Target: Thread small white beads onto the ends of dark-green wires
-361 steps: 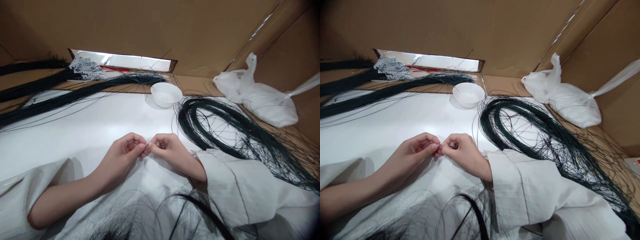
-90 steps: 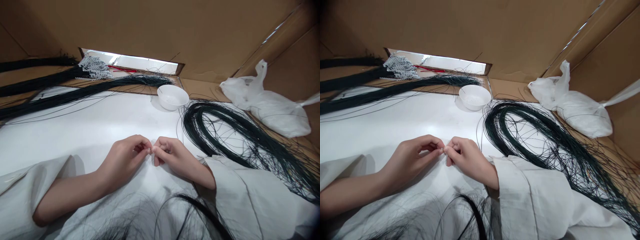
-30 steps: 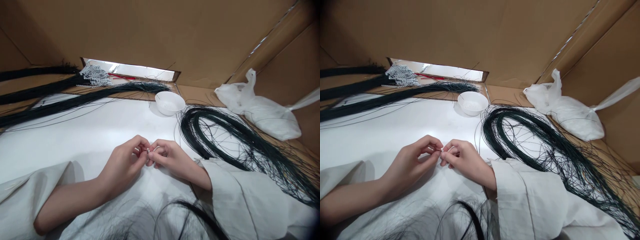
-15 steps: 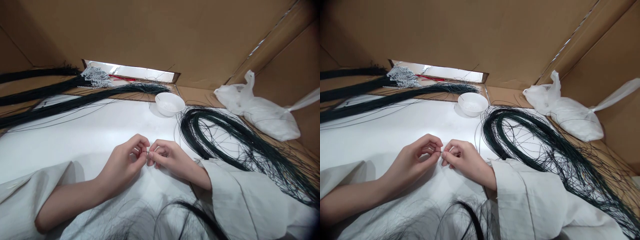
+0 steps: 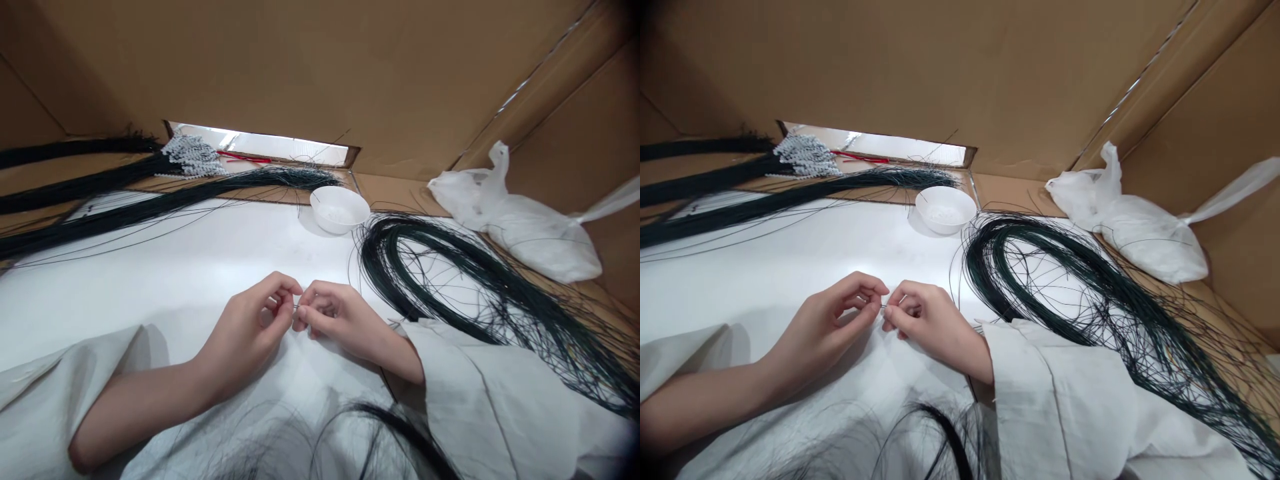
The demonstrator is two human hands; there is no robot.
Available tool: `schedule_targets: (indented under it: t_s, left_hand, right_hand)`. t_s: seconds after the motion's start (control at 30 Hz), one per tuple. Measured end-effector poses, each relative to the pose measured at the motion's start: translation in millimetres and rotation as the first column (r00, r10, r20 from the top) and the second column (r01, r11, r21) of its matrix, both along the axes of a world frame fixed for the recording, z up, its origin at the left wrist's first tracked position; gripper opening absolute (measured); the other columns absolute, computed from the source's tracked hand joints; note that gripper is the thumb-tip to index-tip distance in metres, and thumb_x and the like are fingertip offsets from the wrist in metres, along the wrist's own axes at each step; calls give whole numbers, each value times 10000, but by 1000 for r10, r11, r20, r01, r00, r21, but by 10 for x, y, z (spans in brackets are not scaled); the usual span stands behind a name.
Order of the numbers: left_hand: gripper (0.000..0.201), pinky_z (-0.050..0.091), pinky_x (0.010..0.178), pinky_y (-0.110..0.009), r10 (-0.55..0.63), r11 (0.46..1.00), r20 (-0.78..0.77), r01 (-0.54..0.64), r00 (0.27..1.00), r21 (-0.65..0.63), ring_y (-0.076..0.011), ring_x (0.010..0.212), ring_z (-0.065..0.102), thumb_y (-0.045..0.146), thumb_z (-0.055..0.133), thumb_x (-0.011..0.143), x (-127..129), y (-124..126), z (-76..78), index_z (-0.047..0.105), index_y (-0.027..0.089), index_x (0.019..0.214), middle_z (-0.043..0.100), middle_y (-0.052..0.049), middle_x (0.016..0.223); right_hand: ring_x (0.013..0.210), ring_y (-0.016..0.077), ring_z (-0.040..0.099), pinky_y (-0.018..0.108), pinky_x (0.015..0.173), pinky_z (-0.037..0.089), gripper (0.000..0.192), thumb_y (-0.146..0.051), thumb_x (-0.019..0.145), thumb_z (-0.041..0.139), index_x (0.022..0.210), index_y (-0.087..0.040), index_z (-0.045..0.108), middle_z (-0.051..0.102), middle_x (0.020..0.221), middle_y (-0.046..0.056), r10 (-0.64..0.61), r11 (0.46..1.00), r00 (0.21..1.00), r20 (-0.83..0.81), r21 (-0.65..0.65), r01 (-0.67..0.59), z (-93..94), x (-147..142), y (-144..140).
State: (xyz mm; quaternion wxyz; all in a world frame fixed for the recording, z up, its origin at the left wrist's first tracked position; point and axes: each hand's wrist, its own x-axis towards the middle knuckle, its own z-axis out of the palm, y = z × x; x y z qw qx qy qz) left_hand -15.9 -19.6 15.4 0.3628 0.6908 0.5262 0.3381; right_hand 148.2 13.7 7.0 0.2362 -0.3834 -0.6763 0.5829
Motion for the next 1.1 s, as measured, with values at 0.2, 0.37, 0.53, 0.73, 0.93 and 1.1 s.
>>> schedule_targets:
  t_s: [0.2, 0.37, 0.53, 0.73, 0.93, 1.1]
  left_hand:
    - [101, 424, 602, -213, 83, 996, -38, -83, 996, 14, -113, 728, 551, 187, 416, 823, -5, 2, -24, 481, 217, 896, 581, 9, 831]
    - [70, 401, 564, -200, 20, 1000, 7, -20, 1000, -1, -98, 666, 531, 186, 396, 839, 29, 7, -20, 449, 211, 878, 552, 21, 765]
    - [78, 377, 542, -205, 15, 1000, -45, -15, 999, -2, -94, 616, 480, 169, 391, 830, 39, 15, -35, 441, 215, 868, 520, 34, 727]
    - [110, 380, 555, -212, 3, 1000, -78, -3, 997, 1, -103, 624, 494, 170, 374, 832, 80, 15, -57, 454, 211, 896, 537, 29, 726]
    - [215, 408, 656, -261, 241, 942, -253, -164, 937, 292, -148, 732, 520, 238, 403, 837, -181, 414, -142, 518, 181, 1010, 549, -24, 829]
    - [208, 417, 726, -289, 260, 932, -412, -116, 873, 343, -166, 754, 536, 197, 444, 801, -373, 829, -230, 587, 146, 944, 557, -55, 872]
  right_hand:
    - [534, 85, 521, 208, 516, 420, 19, -183, 774, 491, 772, -165, 498, 602, 667, 9, -19, 1000, 1000, 13, -2, 19, -8, 8, 15]
    - [538, 75, 500, 194, 504, 391, 129, -116, 745, 449, 836, -168, 525, 579, 676, -4, -11, 1000, 1000, 2, 24, 11, -7, -10, 25]
    - [550, 71, 482, 186, 495, 368, 106, -116, 735, 451, 778, -153, 540, 574, 694, 5, -25, 998, 999, 24, 65, 23, -13, -16, 16]
    - [551, 79, 482, 199, 507, 373, 73, -169, 756, 491, 715, -136, 542, 570, 654, 13, -64, 993, 998, 23, 101, 62, -13, -44, 26]
    - [437, 47, 438, 173, 413, 349, 92, -210, 762, 520, 706, -137, 518, 594, 641, 19, -138, 990, 989, -60, -17, 137, -27, -33, 59]
    - [423, 45, 439, 159, 383, 339, 101, -222, 741, 543, 709, -126, 545, 581, 605, 14, -149, 988, 987, -60, -52, 146, -33, -24, 75]
